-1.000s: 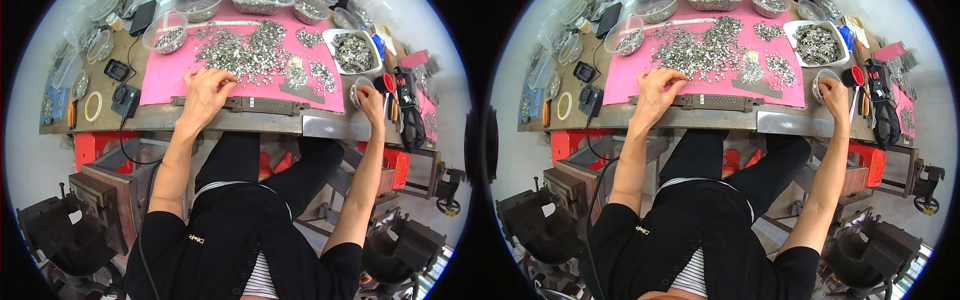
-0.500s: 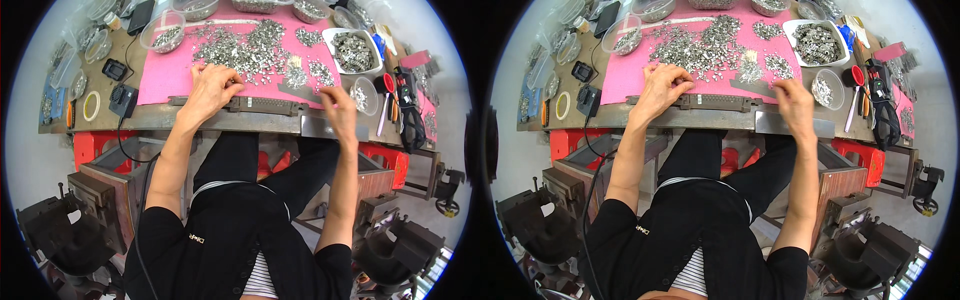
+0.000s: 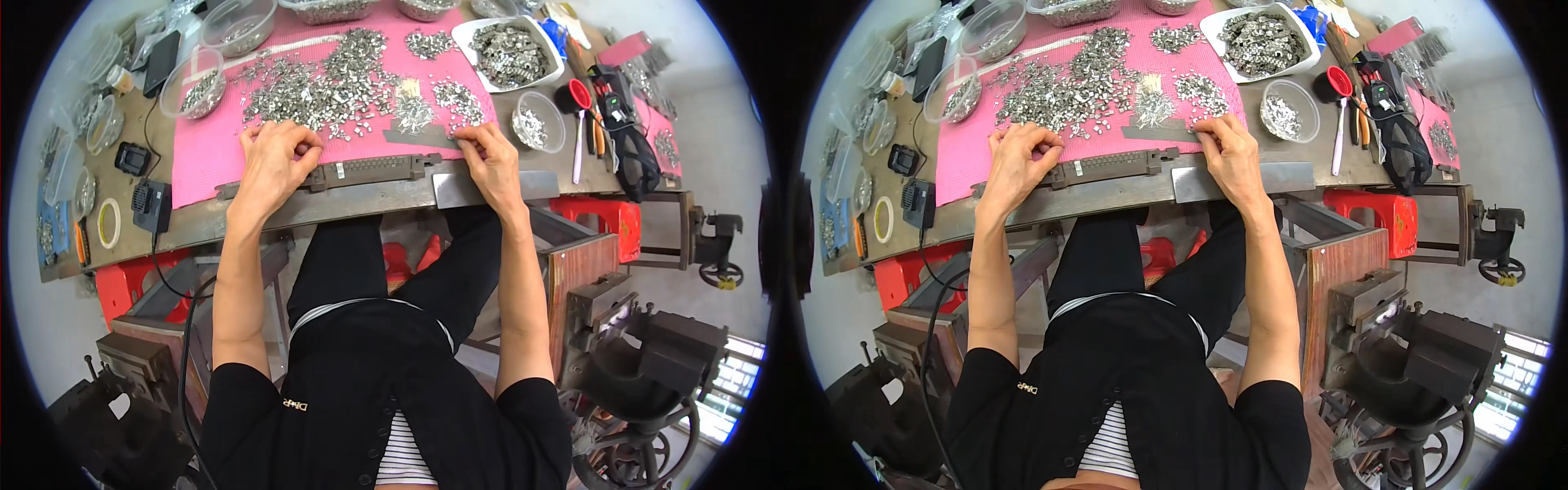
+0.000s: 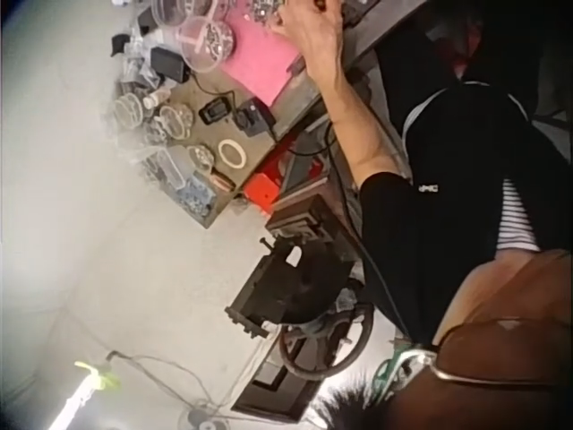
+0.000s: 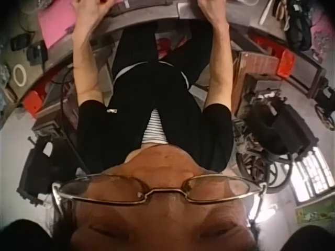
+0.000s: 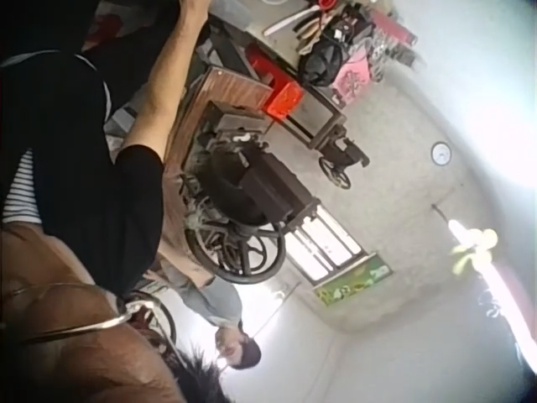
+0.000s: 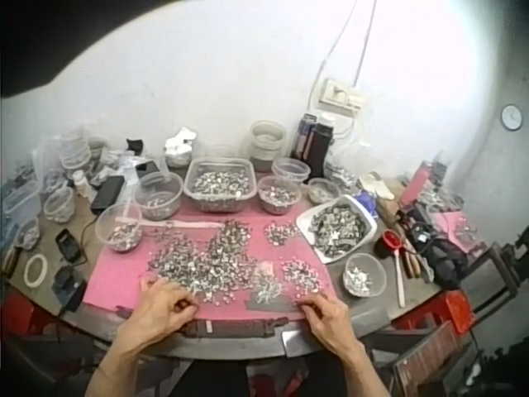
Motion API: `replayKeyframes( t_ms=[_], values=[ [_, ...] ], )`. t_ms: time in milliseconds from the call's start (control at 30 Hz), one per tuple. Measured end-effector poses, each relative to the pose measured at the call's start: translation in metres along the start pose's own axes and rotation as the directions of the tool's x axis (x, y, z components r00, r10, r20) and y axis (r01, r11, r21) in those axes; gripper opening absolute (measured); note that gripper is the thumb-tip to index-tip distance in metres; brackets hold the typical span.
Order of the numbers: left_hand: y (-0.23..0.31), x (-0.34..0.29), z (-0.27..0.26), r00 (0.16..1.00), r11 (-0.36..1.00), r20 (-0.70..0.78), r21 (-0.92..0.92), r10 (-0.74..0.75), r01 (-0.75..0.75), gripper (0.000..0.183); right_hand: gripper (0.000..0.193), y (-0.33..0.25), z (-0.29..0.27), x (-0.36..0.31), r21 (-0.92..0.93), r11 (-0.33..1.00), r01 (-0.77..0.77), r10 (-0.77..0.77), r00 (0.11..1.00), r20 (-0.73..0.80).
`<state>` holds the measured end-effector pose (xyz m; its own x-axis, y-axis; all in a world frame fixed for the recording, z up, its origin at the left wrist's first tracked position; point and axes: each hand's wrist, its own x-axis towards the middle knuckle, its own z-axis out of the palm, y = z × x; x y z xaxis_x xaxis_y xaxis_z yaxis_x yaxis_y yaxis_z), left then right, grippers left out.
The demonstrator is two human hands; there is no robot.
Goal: Assembling small metal components into a guide and processing them with a manual press.
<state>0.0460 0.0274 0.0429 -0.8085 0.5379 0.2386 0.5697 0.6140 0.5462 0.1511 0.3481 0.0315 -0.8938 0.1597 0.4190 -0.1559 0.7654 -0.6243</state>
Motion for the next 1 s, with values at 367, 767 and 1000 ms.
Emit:
replayKeyframes(
  t_ms=[367, 767, 1000],
  values=[
    [0.009, -0.007, 0.007, 0.988, 0.997, -0.143, 0.064, 0.061, -0.053, 0.006, 0.01, 0.004, 0.012, 0.004, -0.144, 0.987, 0.077, -0.078, 0.997, -0.001],
    [0.019, -0.027, 0.034, 0.949, 0.972, -0.235, -0.054, 0.21, -0.229, 0.009, 0.012, 0.0, 0.001, 0.013, -0.178, 0.968, 0.176, -0.146, 0.975, 0.167],
    [0.021, -0.027, 0.035, 0.944, 0.97, -0.235, -0.026, 0.23, -0.242, 0.012, 0.011, -0.001, 0.0, 0.01, -0.215, 0.962, 0.169, -0.142, 0.981, 0.135]
  ],
)
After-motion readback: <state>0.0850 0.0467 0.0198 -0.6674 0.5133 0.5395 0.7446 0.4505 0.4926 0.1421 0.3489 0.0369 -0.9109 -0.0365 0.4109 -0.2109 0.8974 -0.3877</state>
